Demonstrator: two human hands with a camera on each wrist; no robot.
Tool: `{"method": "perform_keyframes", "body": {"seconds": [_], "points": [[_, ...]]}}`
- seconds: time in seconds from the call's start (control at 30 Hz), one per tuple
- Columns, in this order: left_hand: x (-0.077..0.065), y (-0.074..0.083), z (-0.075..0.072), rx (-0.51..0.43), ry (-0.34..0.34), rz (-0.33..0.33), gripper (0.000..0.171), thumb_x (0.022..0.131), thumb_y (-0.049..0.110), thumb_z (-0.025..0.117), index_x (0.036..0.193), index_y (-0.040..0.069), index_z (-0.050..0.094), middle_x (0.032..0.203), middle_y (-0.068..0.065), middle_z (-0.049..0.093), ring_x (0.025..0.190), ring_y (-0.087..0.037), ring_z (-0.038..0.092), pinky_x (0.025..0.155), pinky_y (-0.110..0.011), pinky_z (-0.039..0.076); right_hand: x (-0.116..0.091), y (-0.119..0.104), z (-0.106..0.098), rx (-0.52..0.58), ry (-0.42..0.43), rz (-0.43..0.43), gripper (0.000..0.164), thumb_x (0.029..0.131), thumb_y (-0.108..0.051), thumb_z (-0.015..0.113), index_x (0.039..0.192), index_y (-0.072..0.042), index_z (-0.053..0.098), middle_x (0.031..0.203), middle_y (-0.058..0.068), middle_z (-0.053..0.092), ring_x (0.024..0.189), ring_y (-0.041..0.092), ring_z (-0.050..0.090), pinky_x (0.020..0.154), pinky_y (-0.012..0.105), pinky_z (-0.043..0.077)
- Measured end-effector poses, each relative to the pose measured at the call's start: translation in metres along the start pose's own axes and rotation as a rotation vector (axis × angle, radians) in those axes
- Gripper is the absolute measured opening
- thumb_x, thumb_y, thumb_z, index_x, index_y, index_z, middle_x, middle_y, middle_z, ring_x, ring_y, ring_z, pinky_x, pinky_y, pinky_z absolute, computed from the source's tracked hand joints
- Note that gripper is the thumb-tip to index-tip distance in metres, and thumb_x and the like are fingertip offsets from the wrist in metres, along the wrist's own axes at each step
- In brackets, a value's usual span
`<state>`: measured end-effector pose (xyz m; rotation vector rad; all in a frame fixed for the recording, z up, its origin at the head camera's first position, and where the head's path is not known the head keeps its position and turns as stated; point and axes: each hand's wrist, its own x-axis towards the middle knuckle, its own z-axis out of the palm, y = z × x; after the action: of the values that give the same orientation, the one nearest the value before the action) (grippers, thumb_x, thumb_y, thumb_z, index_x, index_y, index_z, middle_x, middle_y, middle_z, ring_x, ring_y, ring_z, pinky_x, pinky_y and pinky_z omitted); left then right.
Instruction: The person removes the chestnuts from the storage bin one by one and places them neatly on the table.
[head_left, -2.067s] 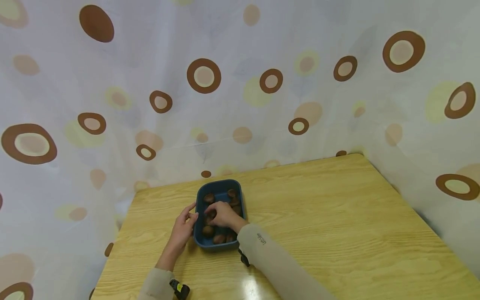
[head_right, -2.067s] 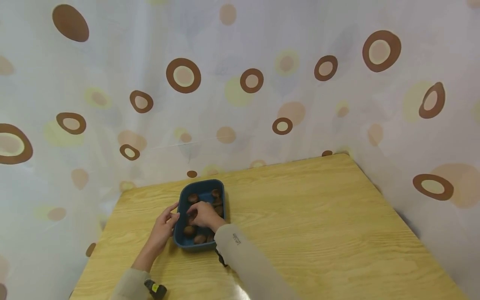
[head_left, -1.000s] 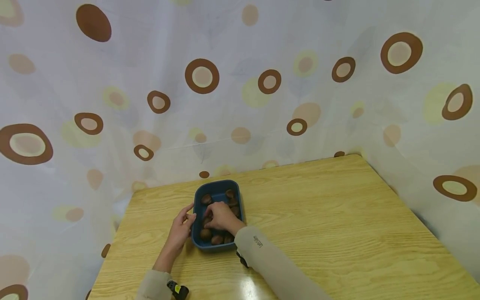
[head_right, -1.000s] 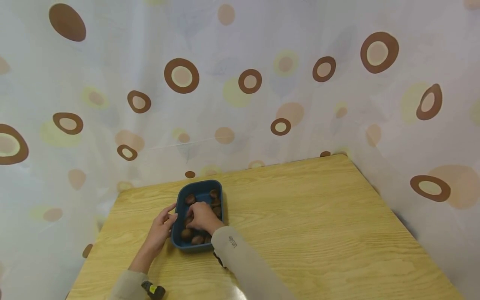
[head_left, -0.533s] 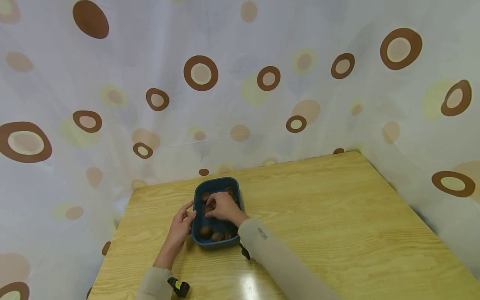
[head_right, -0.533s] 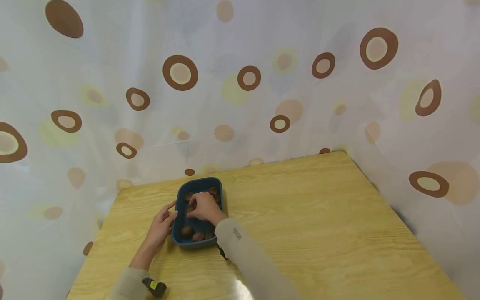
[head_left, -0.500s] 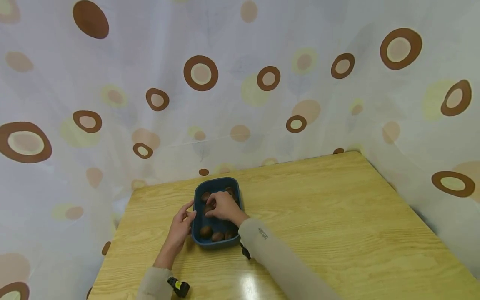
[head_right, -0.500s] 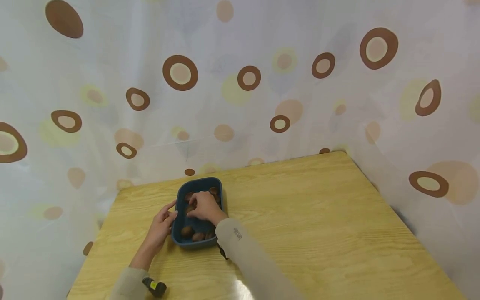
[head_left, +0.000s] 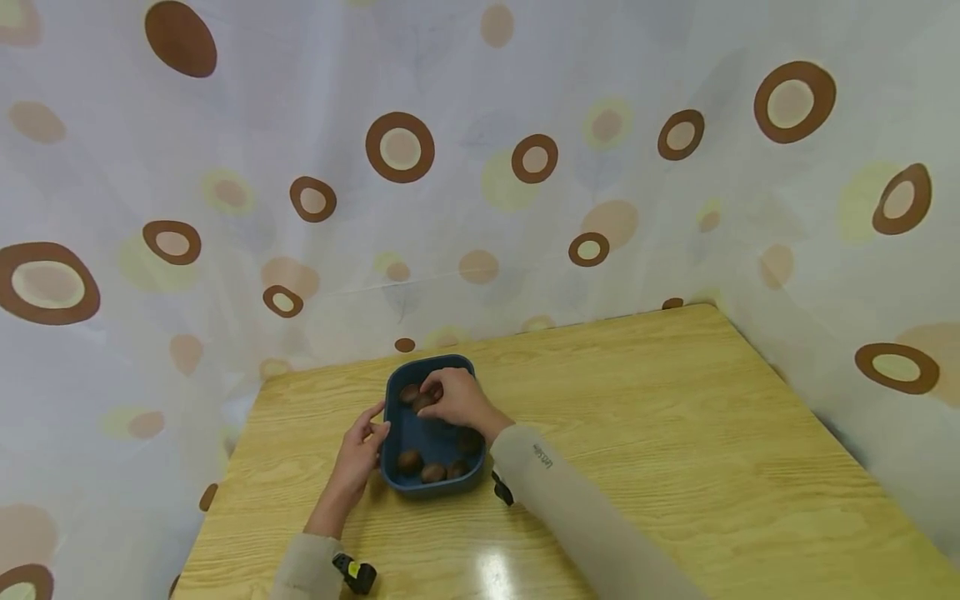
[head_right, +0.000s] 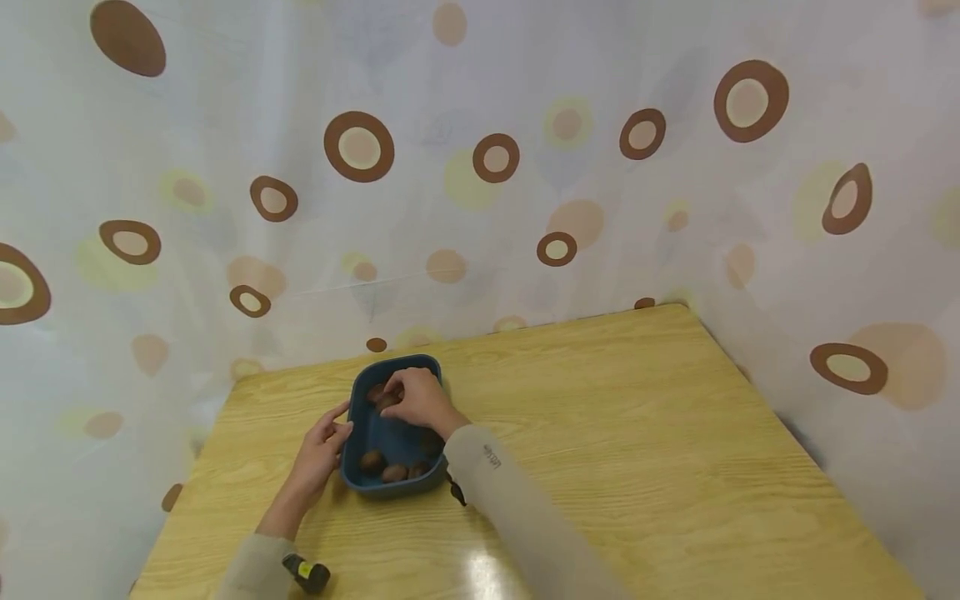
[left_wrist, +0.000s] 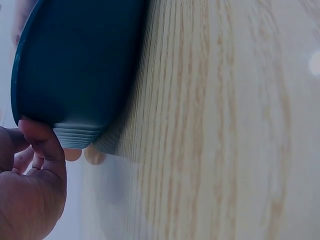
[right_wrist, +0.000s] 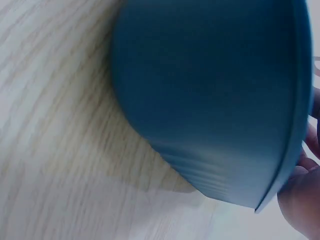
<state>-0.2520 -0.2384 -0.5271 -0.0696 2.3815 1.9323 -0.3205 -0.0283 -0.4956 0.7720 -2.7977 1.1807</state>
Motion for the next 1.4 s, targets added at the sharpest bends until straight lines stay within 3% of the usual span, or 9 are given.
{"method": "perform_keyframes", "body": {"seconds": [0.2,0.47,0.63,0.8,0.97,1.1,1.4], "points": [[-0.002,-0.001,-0.006,0.005,0.022,-0.025,0.043,0.101,0.020,0.050,0.143,0.018,0.042,0.099,-0.018,0.051,0.066,-0.014,0.051,0.053,-0.025,0.048,0.000,-0.002,-0.007,0.047,-0.034,-0.004,0.030,0.077,-0.029,0.082,0.101,-0.017,0.070,0.093,-0.006,0.065,0.082,0.005,0.060,0.074,0.020,0.052],[-0.005,0.014,0.003,-0.052,-0.021,-0.038,0.045,0.101,0.016,0.050,0.144,0.015,0.041,0.100,-0.022,0.049,0.068,-0.020,0.051,0.052,-0.026,0.048,-0.006,0.015,-0.032,0.080,0.021,0.022,0.028,0.079,-0.029,0.080,0.102,-0.018,0.070,0.095,-0.005,0.066,0.084,0.008,0.061,0.075,0.024,0.053],[-0.011,0.023,0.004,-0.031,-0.045,-0.006,0.047,0.101,0.015,0.048,0.146,0.009,0.037,0.096,-0.019,0.050,0.069,-0.020,0.052,0.052,-0.027,0.049,-0.008,0.028,-0.045,0.092,0.057,0.030,0.027,0.079,-0.030,0.079,0.102,-0.018,0.070,0.094,-0.005,0.066,0.082,0.008,0.061,0.073,0.024,0.053],[-0.011,0.025,0.004,-0.025,-0.042,-0.029,0.046,0.101,0.015,0.048,0.146,0.010,0.037,0.098,-0.020,0.050,0.072,-0.023,0.052,0.054,-0.028,0.049,-0.009,0.038,-0.054,0.137,0.084,0.072,0.029,0.078,-0.028,0.080,0.103,-0.017,0.069,0.096,-0.004,0.066,0.083,0.009,0.061,0.072,0.025,0.054],[-0.004,0.012,0.002,-0.027,-0.026,-0.042,0.045,0.101,0.019,0.049,0.145,0.015,0.040,0.100,-0.020,0.050,0.074,-0.026,0.052,0.054,-0.028,0.049,-0.010,0.046,-0.061,0.143,0.110,0.106,0.029,0.078,-0.028,0.080,0.103,-0.018,0.069,0.096,-0.005,0.065,0.085,0.010,0.060,0.074,0.027,0.054],[0.002,0.001,0.001,-0.004,-0.009,-0.020,0.045,0.100,0.024,0.051,0.144,0.019,0.042,0.098,-0.017,0.051,0.071,-0.020,0.053,0.054,-0.027,0.049,-0.011,0.051,-0.067,0.142,0.141,0.110,0.029,0.078,-0.027,0.081,0.102,-0.018,0.070,0.095,-0.004,0.066,0.086,0.012,0.060,0.076,0.030,0.053],[0.004,-0.005,0.002,0.002,0.002,0.003,0.045,0.100,0.026,0.052,0.144,0.020,0.042,0.095,-0.016,0.051,0.066,-0.014,0.053,0.053,-0.026,0.049,-0.015,0.064,-0.076,0.154,0.183,0.152,0.030,0.077,-0.026,0.082,0.103,-0.016,0.070,0.095,-0.002,0.066,0.086,0.014,0.061,0.076,0.033,0.054]]}}
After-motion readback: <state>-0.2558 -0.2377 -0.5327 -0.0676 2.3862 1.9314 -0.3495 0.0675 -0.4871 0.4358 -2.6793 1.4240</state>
